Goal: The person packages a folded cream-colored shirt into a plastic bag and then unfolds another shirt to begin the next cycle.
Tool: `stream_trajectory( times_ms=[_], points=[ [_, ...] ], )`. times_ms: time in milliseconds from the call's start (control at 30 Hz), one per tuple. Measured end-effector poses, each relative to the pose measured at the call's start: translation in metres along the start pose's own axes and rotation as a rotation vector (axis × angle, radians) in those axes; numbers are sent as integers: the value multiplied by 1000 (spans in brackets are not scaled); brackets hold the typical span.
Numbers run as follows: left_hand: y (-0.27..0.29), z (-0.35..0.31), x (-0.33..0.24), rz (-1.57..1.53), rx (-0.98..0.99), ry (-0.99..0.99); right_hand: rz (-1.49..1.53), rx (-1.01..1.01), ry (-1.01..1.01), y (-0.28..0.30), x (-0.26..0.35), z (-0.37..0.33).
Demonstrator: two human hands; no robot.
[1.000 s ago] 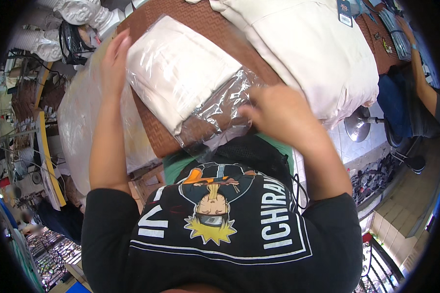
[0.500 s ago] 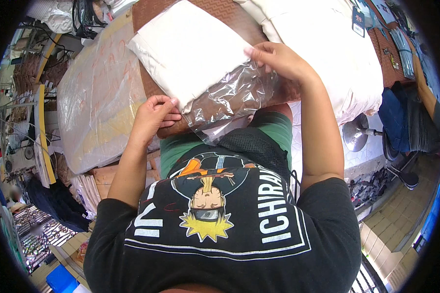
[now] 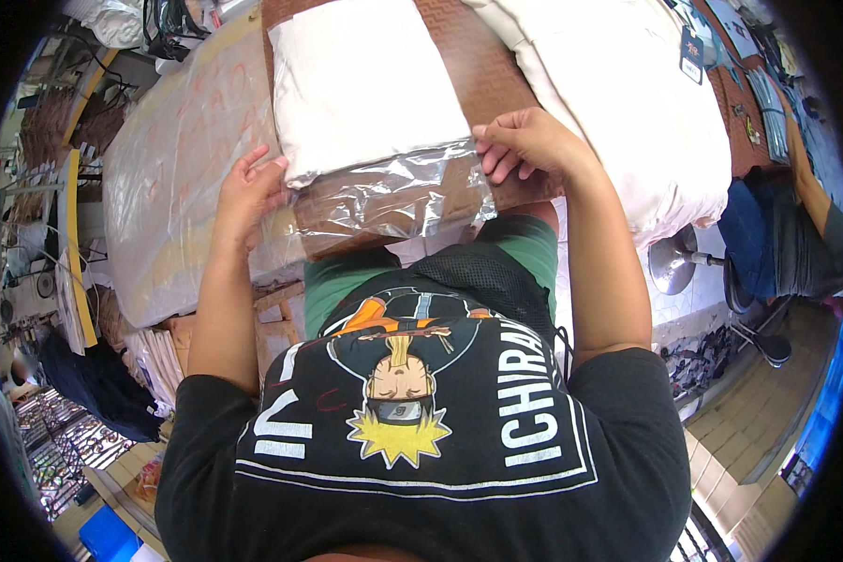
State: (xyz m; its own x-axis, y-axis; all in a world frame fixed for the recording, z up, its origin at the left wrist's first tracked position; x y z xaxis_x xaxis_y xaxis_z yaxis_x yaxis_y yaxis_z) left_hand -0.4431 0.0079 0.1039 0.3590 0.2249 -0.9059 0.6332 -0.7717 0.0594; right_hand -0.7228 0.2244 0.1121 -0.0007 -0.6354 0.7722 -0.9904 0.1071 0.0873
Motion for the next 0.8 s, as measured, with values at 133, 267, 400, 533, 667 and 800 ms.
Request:
stream_trajectory(
  times_ms=[133,267,400,533,667,800],
  points=[
    [5,-2,7,-4,69,170,67,-40,8,-7,5,-1],
    [3,-3,14,24,126,223,31,-13,-4,-12,6,5],
    [5,-5,18,86,132,213,5,-34,3,-11,2,8],
    [-6,-14,10,56,86,183,-5,-3,-25,-20,2,2],
    [5,-22,13,-98,244,204,17,-10,7,-23,1,-6],
    [21,-25,18,505,125,-82,-550,-363,198,-11,-1,-17]
  ],
)
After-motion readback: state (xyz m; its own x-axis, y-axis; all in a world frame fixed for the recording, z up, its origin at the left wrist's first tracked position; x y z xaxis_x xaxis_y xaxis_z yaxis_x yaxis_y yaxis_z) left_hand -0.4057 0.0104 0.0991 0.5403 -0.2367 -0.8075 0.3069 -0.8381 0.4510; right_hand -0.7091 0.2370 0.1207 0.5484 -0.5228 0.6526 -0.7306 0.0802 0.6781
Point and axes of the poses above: each hand's wrist, its own z-axis towards the middle knuckle, its own y-axis out of the back of the hand, x = y × z, the point moved 3 cm from there along z, towards the middle knuckle, and after that the axes turned 14 degrees about x, right-handed, at the moved point
